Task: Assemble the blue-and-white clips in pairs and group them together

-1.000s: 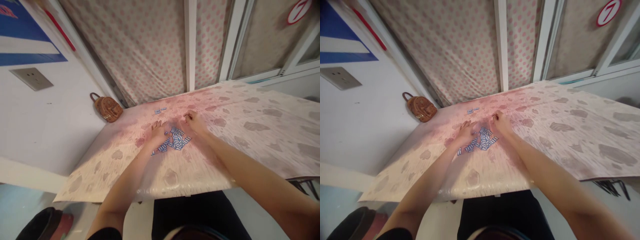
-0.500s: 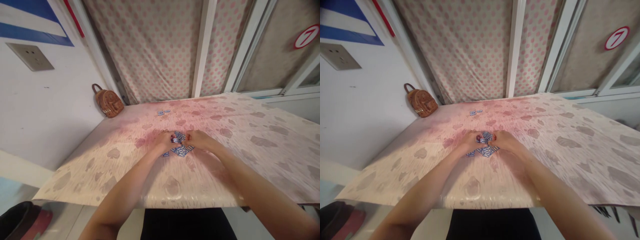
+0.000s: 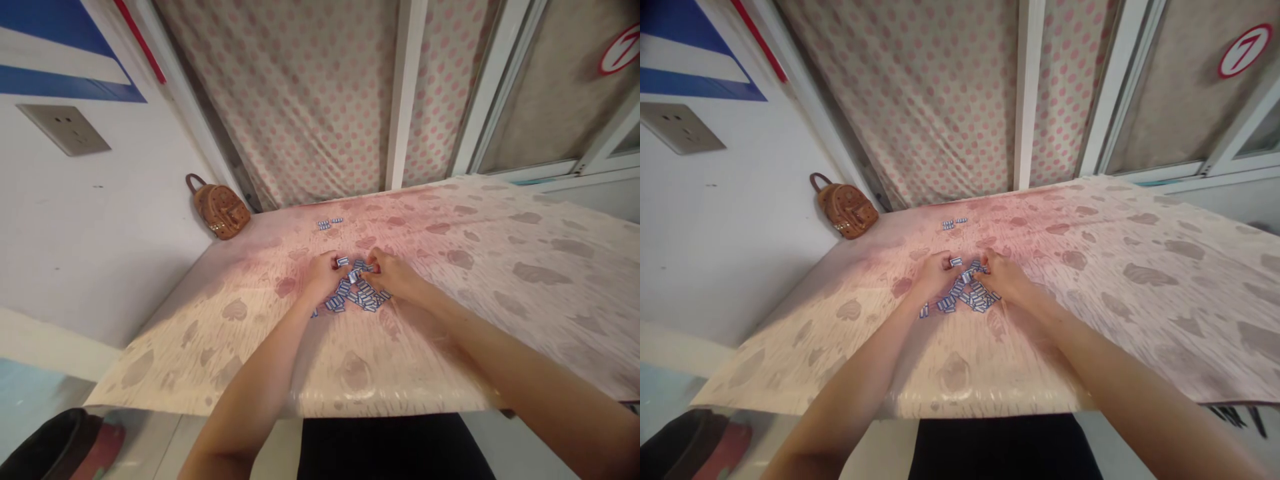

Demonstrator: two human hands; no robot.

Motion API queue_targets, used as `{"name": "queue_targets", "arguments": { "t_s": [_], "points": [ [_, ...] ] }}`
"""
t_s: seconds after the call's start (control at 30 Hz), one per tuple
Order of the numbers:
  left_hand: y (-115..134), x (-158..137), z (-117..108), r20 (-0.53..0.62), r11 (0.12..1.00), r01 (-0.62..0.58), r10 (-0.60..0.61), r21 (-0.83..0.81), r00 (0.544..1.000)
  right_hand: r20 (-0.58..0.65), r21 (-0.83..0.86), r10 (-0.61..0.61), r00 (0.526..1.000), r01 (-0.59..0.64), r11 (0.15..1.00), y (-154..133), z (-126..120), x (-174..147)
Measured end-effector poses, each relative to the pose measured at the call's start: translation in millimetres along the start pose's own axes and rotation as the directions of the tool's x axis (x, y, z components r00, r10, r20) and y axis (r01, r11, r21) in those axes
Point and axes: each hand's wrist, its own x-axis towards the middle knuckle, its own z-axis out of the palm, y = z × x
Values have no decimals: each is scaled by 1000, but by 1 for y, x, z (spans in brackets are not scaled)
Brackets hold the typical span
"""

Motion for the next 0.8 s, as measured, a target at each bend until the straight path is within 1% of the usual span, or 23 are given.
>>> {"name": "queue_targets", "arguments": {
  "t_s": [0.07,0.13,0.2,0.27,0.3,0.4,0.53,0.67,0.73,0.8],
  "points": [
    [-1,0,0,13,999,16,-16,-36,1000,-36,18,-42,998,42,999,2,4,1],
    [0,1,0,36,996,37,-34,-82,999,-28,31,-106,994,106,994,2,8,2],
    [1,1,1,68,985,64,-54,-161,996,-9,55,-177,984,177,983,2,12,4],
    [2,2,2,77,966,80,-63,-244,995,-33,96,-209,977,212,973,2,13,6],
    [2,2,1,64,959,78,-63,-272,996,-68,126,-200,977,208,970,3,13,7],
    [3,3,-1,3,955,55,-56,-290,998,-192,262,-117,974,166,951,7,9,11],
    [4,2,0,-16,936,19,-26,-352,1000,-284,474,-68,956,202,857,14,0,14],
    [8,-2,4,-36,940,-42,31,-340,999,-306,566,-64,950,236,790,11,-7,13],
    [11,-3,5,-60,943,-42,24,-329,998,-296,602,-78,952,250,758,9,-8,13],
    [15,-5,4,-90,943,-34,5,-332,996,-282,663,-68,957,245,707,6,-8,12]
  ]
}}
